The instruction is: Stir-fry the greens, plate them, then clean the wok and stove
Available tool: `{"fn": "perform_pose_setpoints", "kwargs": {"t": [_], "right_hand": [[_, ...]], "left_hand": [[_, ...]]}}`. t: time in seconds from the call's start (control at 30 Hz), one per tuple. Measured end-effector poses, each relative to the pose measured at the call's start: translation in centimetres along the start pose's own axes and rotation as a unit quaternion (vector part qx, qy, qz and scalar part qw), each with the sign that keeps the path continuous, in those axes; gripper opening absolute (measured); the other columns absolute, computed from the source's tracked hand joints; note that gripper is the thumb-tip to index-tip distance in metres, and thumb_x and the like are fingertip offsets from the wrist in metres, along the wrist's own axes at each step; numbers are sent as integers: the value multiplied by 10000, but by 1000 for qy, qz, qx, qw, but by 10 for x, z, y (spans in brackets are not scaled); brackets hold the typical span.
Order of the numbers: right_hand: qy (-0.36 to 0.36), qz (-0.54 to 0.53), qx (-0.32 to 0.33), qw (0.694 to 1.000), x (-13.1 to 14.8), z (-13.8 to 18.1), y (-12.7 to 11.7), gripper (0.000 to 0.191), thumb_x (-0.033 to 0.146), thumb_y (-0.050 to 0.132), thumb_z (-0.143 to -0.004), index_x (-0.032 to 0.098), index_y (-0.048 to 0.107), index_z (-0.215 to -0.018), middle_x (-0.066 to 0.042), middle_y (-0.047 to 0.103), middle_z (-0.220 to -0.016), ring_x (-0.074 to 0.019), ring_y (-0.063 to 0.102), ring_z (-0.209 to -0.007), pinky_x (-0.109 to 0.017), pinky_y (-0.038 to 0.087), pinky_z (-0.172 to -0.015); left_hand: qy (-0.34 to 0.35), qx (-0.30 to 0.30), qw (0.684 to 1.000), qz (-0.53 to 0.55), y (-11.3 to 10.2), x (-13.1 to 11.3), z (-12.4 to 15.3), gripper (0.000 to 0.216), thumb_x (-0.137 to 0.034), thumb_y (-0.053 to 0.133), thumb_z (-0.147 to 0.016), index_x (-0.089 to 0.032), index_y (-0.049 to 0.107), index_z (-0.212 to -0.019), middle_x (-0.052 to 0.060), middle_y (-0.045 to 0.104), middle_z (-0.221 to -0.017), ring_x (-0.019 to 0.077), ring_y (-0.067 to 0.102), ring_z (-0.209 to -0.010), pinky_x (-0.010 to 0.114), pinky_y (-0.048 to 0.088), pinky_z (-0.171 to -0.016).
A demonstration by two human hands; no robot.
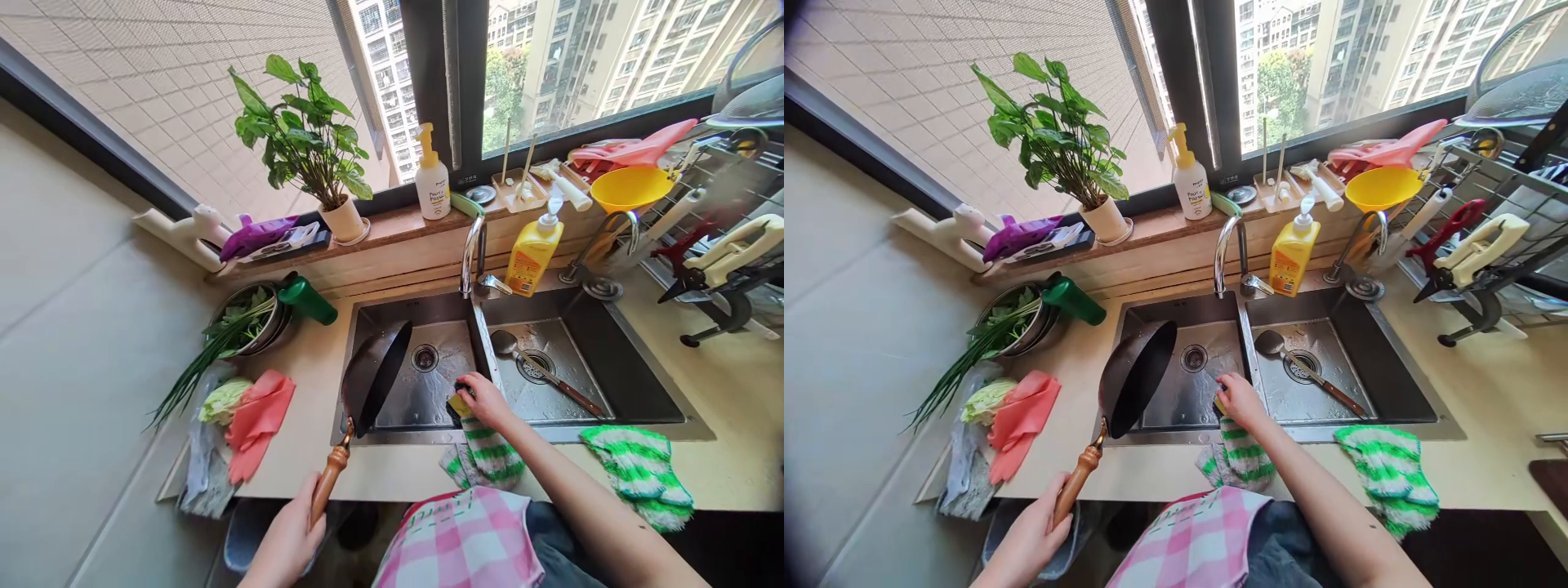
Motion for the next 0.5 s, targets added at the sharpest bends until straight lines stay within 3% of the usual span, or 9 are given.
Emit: {"fn": "perform_pose_setpoints", "kwargs": {"t": [0.2,0.37,0.5], "right_hand": [[22,-135,-133,982,-39,46,-43,256,294,473,-835,203,678,-959,-87,699,-1011,-232,636,-959,-388,485,-889],[98,-182,-201,957,-70,75,-61,295,369,482,-800,214,698,-929,-89,718,-1005,-239,656,-912,-387,525,-796],[130,-189,-220,948,-80,86,-68,300,390,501,-775,212,702,-908,-95,726,-981,-244,662,-890,-389,530,-779]], "left_hand": [[-30,-20,999,20,34,10,9,435,-178,326,-880,-127,260,-1307,152,670,-1030,237,687,-911,283,452,-799],[-29,-30,998,42,50,10,13,384,-195,321,-895,-166,262,-1273,114,688,-928,249,706,-830,291,463,-727],[-24,-31,996,75,56,14,12,350,-203,318,-899,-190,277,-1246,94,689,-884,247,706,-794,298,468,-726]]}}
Point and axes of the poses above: each hand's wrist, its own z-axis away from the middle knuckle, its own y-axis out of the palm, x = y × z, the point moved 10 cm from there along -z, towards the middle knuckle
